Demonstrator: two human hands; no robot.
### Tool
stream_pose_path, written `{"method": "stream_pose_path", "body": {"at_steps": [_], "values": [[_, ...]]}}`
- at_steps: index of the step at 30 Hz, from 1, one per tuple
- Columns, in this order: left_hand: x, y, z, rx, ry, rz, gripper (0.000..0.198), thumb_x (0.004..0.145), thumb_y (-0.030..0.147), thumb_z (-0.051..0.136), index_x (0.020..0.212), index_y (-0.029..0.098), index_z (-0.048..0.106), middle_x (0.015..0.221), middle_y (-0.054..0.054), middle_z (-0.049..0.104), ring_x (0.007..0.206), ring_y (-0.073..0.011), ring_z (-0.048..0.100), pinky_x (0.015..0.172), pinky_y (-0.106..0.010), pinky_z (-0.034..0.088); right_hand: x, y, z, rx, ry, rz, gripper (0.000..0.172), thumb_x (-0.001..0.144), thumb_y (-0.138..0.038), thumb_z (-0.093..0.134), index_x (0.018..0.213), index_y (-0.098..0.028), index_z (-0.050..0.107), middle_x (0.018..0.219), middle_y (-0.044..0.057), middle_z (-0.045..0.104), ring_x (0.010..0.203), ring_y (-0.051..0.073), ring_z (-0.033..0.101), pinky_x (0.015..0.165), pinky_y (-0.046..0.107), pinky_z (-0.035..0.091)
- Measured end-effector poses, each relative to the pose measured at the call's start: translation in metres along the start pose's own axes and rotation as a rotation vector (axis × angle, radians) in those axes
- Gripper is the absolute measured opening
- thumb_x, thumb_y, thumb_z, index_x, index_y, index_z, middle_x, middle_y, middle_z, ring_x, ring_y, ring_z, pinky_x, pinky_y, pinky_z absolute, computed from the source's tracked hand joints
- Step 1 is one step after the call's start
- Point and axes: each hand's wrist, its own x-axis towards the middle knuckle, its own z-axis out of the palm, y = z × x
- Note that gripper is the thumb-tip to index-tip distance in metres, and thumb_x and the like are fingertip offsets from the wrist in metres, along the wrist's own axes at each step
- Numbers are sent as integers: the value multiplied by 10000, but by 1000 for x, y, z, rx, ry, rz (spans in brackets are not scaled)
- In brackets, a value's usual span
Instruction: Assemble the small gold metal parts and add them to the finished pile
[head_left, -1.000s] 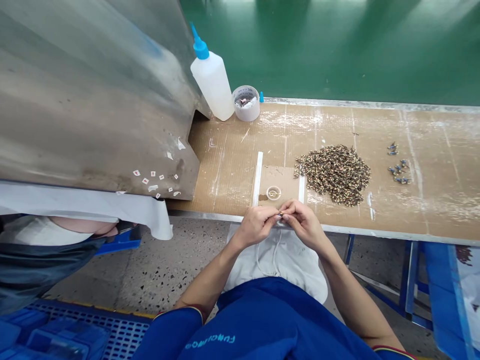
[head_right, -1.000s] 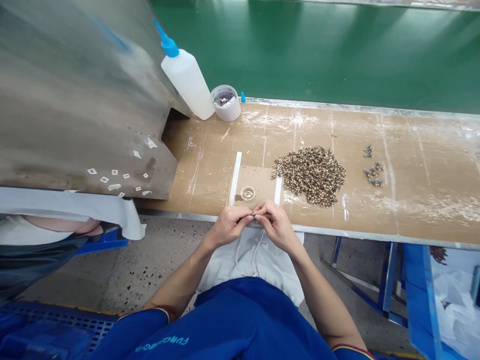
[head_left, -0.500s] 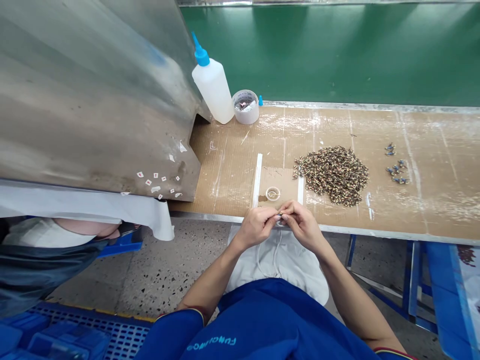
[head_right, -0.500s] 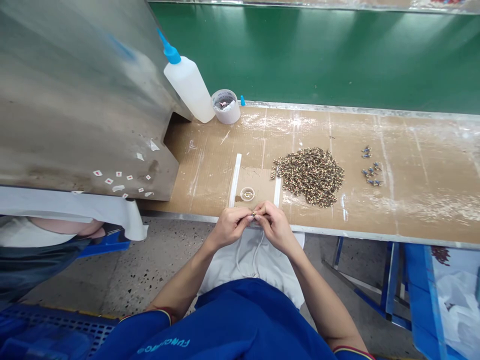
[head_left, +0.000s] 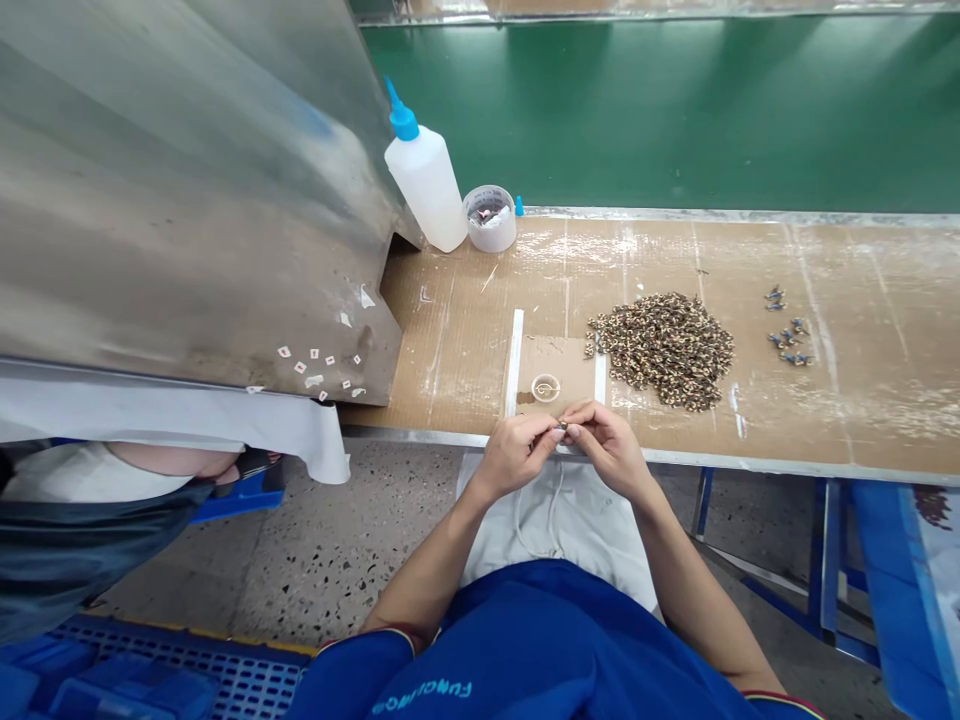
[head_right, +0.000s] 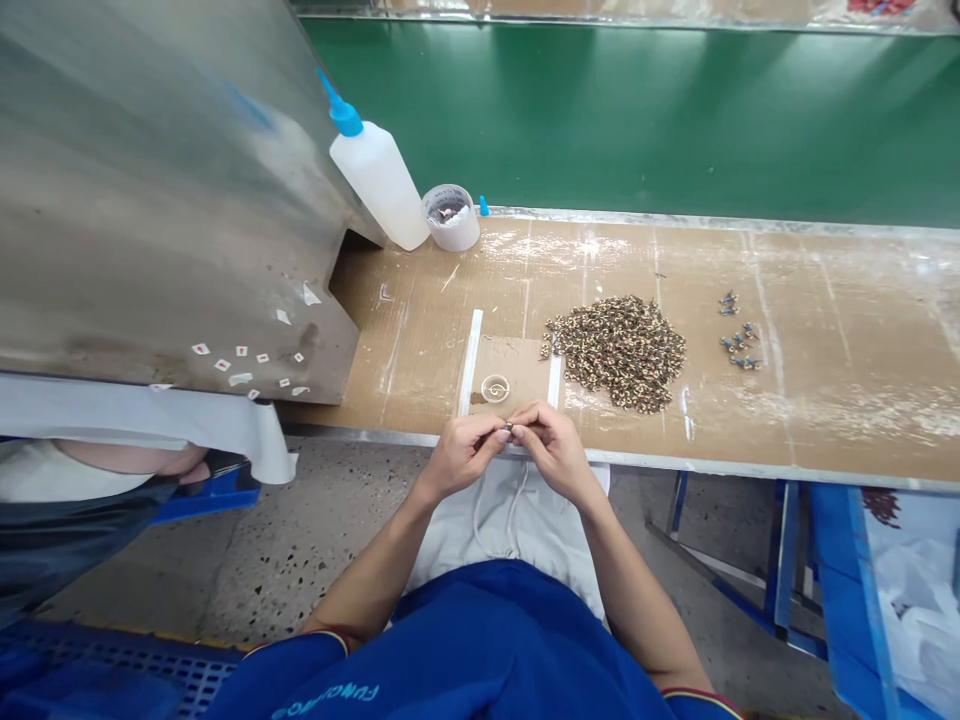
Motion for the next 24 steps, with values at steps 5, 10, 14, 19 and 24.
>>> {"method": "stream_pose_path", "body": {"at_steps": [5,10,14,19,24], "values": [[0,0,-1,-17,-2,-5,404,1030,379,411,742,163,594,665,-22,599,622,-135,539,597,-247,373,1,-1,0,-6,2,14,297,931,-507,650,866,-218,627,904,46,638,731,141,620,660,272,551],[-1,1,-3,-29,-19,-12,422,1038,395,388,763,162,609,688,-33,617,645,-142,560,615,-247,390,0,-1,-1,8,0,18,286,926,-494,663,861,-218,632,901,46,639,754,145,623,675,271,547],[0,2,-4,-35,-35,-15,420,1040,397,385,780,165,619,694,-33,625,644,-140,555,615,-244,390,0,-2,-1,16,-3,28,286,923,-497,667,858,-220,635,894,46,641,774,152,631,683,276,552],[0,2,-4,-46,-29,-4,426,1040,391,388,754,166,610,673,-29,618,628,-136,550,607,-242,388,-1,-2,-1,38,-10,28,264,929,-475,667,858,-223,633,888,39,631,760,146,631,673,271,550],[0,0,-4,-52,-20,1,427,1037,381,395,725,169,595,645,-23,603,605,-134,536,589,-243,374,-1,-2,-1,-1,-24,6,258,949,-448,647,829,-221,615,872,37,621,752,147,623,658,269,528]]}}
